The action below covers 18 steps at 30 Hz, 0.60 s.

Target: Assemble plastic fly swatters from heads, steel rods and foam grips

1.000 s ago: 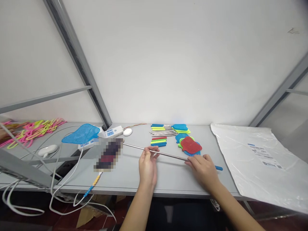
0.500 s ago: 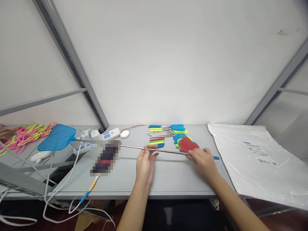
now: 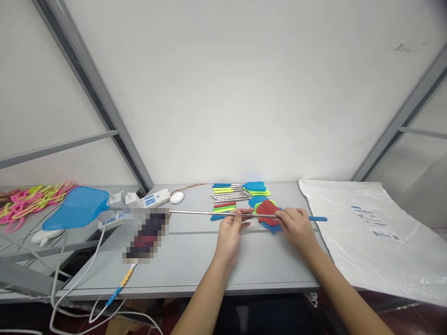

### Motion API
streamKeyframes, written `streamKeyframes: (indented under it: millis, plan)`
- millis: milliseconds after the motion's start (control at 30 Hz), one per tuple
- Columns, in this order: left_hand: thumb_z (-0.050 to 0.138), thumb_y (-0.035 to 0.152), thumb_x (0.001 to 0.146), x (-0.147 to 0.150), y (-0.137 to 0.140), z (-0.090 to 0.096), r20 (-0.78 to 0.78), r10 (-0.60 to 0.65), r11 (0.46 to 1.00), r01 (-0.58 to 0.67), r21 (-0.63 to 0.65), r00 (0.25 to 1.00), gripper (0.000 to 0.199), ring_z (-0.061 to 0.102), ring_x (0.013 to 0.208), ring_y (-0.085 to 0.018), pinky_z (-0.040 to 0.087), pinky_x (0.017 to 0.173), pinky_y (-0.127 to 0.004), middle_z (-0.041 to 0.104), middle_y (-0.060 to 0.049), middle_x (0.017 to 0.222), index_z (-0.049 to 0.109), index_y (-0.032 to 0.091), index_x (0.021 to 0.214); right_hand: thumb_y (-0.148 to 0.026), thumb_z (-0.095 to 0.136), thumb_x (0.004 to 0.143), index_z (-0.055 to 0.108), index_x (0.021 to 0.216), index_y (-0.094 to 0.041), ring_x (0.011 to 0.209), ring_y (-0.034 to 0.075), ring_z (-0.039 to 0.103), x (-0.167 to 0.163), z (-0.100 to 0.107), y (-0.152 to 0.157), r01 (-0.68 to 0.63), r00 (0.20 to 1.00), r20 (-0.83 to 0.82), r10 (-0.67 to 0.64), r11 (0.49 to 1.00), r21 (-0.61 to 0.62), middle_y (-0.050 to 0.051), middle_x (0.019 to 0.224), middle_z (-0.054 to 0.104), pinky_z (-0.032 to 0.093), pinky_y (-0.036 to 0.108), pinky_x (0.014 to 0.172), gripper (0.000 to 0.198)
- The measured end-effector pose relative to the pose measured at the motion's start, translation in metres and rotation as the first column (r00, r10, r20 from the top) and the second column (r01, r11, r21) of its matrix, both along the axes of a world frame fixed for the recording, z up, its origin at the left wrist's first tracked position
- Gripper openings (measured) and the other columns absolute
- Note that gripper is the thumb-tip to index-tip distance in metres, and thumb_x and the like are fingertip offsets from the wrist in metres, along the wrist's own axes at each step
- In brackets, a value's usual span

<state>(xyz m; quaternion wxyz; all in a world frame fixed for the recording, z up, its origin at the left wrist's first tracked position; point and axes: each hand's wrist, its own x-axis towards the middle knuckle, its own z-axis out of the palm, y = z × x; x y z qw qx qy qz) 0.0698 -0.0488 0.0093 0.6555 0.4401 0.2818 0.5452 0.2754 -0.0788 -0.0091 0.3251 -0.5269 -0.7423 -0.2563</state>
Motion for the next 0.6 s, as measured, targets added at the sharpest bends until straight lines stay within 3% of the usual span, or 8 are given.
streamKeyframes:
  millis: [233, 467, 600]
  plan:
    - [0.055, 0.047, 0.086, 0.0, 0.003, 0.001, -0.003, 0.065, 0.997, -0.065, 0.049, 0.998, 0.037, 0.063, 0.1, -0.024, 0.048, 0.086, -0.036, 0.067, -0.015, 0.111, 0.069, 0.014, 0.094, -0.022, 0.042, 0.096, 0.06, 0.091, -0.018, 0.069, 0.015, 0.049, 0.01, -0.007, 0.005, 0.001, 0.999, 0.043, 0.0, 1.0, -0.029, 0.002, 0.073, 0.057, 0.028, 0.029, 0.067, 0.019]
    - [0.055, 0.046, 0.087, -0.014, 0.019, 0.006, 0.122, 0.171, 0.977, -0.185, 0.108, 0.978, 0.031, 0.065, 0.094, -0.021, 0.05, 0.082, -0.034, 0.068, -0.01, 0.102, 0.065, 0.017, 0.093, -0.029, 0.042, 0.096, 0.06, 0.089, -0.017, 0.072, 0.018, 0.046, 0.012, -0.009, 0.012, 0.085, 0.992, -0.087, -0.091, 0.994, -0.069, 0.005, 0.075, 0.056, 0.03, 0.03, 0.067, 0.023]
    - [0.062, 0.045, 0.081, -0.01, 0.024, 0.017, -0.011, 0.09, 0.985, -0.087, 0.148, 0.996, 0.033, 0.063, 0.1, -0.025, 0.05, 0.084, -0.034, 0.068, -0.013, 0.105, 0.067, 0.016, 0.094, -0.029, 0.043, 0.096, 0.061, 0.088, -0.018, 0.073, 0.018, 0.046, 0.013, -0.005, 0.009, 0.078, 0.995, -0.061, -0.082, 0.994, -0.076, 0.004, 0.074, 0.055, 0.03, 0.03, 0.068, 0.022]
